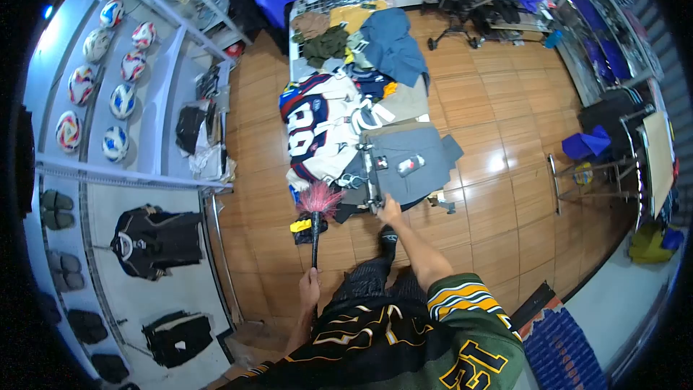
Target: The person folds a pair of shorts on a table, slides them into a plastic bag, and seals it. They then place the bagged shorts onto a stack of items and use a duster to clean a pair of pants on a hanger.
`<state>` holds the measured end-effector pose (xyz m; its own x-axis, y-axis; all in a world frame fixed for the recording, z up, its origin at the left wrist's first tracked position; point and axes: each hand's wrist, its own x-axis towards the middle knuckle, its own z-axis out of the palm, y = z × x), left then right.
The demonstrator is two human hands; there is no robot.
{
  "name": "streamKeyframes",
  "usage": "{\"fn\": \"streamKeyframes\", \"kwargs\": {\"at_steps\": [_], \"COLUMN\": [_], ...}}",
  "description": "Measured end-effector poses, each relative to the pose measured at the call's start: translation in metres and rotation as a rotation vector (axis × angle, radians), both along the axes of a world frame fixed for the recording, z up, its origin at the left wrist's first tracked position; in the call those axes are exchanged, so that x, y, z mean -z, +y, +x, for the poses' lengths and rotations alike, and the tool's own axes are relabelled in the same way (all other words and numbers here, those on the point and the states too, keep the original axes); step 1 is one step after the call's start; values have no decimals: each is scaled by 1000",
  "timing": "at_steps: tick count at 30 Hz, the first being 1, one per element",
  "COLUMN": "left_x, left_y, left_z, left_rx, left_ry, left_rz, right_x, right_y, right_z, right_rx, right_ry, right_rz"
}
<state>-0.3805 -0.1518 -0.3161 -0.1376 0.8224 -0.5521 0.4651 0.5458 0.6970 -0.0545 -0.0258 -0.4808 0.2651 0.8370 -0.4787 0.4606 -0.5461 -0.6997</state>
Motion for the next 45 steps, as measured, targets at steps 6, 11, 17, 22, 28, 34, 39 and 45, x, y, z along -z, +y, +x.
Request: {"fn": "streamKeyframes", "kwargs": {"at_steps": [6, 11, 17, 22, 28, 34, 39, 45], "left_x": [-2, -18, -40, -45, -25, -26, -29, -53], "left_y": [58, 108, 88, -30, -236, -380, -412, -403], "left_z": [53, 132, 260, 347, 365, 355, 352, 348], "left_rx": [422, 892, 1388, 1732, 2055, 2422, 2501, 2404], "left_ry": [12, -29, -79, -166, -309, -355, -491, -162], "left_rz": [176, 302, 342, 472, 287, 175, 225, 251], "right_x": [91, 17, -56, -87, -116, -212, -303, -347], "right_y": [-200, -363, -557, -716, -919, -1079, -1158, -1222], "right_z": [17, 39, -8, -97, -170, -173, -119, -61], "right_rx": [326, 991, 1762, 2088, 2210, 2201, 2182, 1986], "right_ry": [161, 239, 356, 290, -342, -976, -1159, -1187], "right_rz": [-270, -388, -15, 51, -271, -232, -246, -465]}}
